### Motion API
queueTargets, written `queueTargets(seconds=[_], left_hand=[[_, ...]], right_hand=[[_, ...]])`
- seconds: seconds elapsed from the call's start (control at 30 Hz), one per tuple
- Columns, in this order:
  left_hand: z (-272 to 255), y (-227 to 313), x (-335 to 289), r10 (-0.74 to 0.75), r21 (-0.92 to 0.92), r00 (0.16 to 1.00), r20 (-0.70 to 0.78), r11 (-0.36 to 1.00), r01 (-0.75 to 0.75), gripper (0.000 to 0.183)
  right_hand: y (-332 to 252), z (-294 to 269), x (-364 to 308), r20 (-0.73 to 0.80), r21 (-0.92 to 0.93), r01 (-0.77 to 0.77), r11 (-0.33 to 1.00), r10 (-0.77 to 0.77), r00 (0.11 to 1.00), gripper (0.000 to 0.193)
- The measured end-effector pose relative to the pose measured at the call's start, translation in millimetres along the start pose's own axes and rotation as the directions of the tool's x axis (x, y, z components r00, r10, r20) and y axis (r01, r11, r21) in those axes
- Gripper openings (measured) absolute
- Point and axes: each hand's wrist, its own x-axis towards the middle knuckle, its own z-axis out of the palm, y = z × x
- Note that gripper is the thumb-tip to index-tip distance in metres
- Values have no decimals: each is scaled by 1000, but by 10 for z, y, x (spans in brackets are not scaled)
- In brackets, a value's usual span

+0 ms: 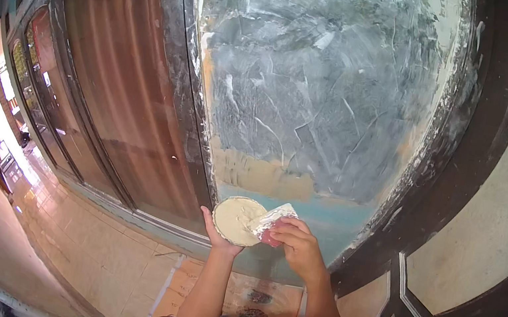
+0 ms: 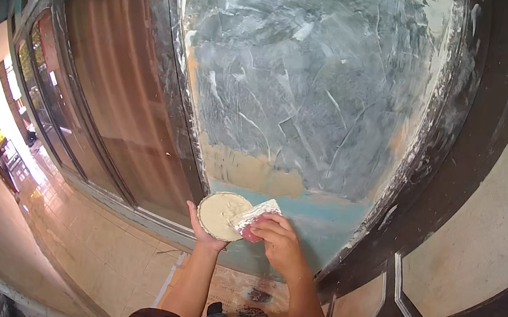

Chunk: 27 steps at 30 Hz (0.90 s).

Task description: The person applies putty from a container onto a wall surface and smooths it with a putty knife.

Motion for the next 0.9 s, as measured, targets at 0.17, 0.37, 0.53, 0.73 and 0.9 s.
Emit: queueTargets(seconds=[0.17,0.37,0.53,0.73,0.9], left_hand=[[40,-7,-55,22,27,999,-31,999,-21,102],[162,58,-155,44,-1,998,-52,999,-44,96],[193,120,-139,60,13,997,-38,998,-59,95],[137,142,-86,43,37,999,-1,998,-43,93],[146,138,-107,21,51,999,-26,998,-20,92]], right_hand=[[3,-89,-11,-9,-29,-29,999,29,1000,35],[27,-203,-32,-33,-93,-38,995,35,999,36],[-21,-210,-16,-2,-96,26,995,-26,1000,35],[-31,-172,-33,38,-55,54,997,-52,998,36],[-85,-101,-41,72,-9,59,998,-59,996,35]])
